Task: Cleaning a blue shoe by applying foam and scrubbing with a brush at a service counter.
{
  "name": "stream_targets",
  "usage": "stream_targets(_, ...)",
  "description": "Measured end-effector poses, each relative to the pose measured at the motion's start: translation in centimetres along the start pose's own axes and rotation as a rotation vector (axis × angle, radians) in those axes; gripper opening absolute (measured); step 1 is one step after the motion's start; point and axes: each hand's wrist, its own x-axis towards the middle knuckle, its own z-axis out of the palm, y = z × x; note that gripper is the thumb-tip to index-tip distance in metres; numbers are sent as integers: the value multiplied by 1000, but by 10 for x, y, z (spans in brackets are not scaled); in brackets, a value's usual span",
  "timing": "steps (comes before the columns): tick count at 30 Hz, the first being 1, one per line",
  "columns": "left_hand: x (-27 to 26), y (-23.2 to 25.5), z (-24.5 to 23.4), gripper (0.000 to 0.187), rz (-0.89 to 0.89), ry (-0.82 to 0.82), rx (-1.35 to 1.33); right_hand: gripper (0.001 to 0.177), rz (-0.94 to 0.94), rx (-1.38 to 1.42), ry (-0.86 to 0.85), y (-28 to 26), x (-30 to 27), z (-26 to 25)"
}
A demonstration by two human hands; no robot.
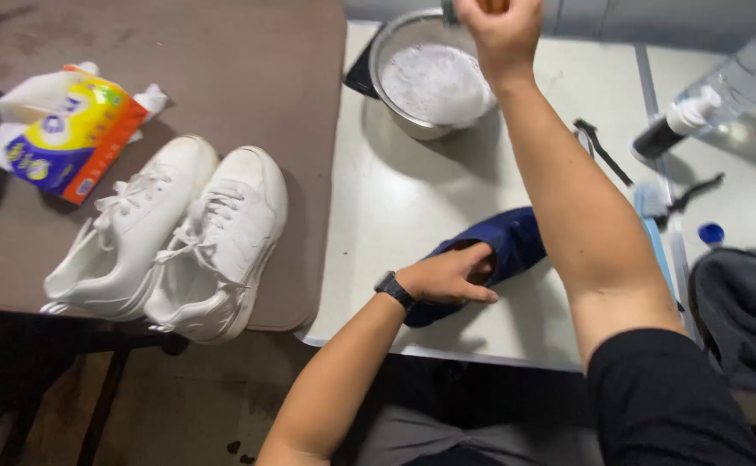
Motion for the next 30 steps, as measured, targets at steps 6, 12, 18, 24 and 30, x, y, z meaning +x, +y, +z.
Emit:
stream_targets(6,2,-12,4,48,40,-43,-108,25,239,-362,-489,-53,-37,-50)
stream_targets(12,7,-17,10,42,53,-38,-149,20,184,-336,-526,-134,-100,-172)
stream_targets(18,9,-18,17,56,-62,53,-178,32,323,-359,-604,-167,-156,-201)
stream_targets(24,14,-20,18,70,-87,74,-62,36,184,-369,-526,-166,-174,-185)
stream_targets(30,27,-48,30,60,-7,115,-49,29,76,-605,-395,-152,-167,-195)
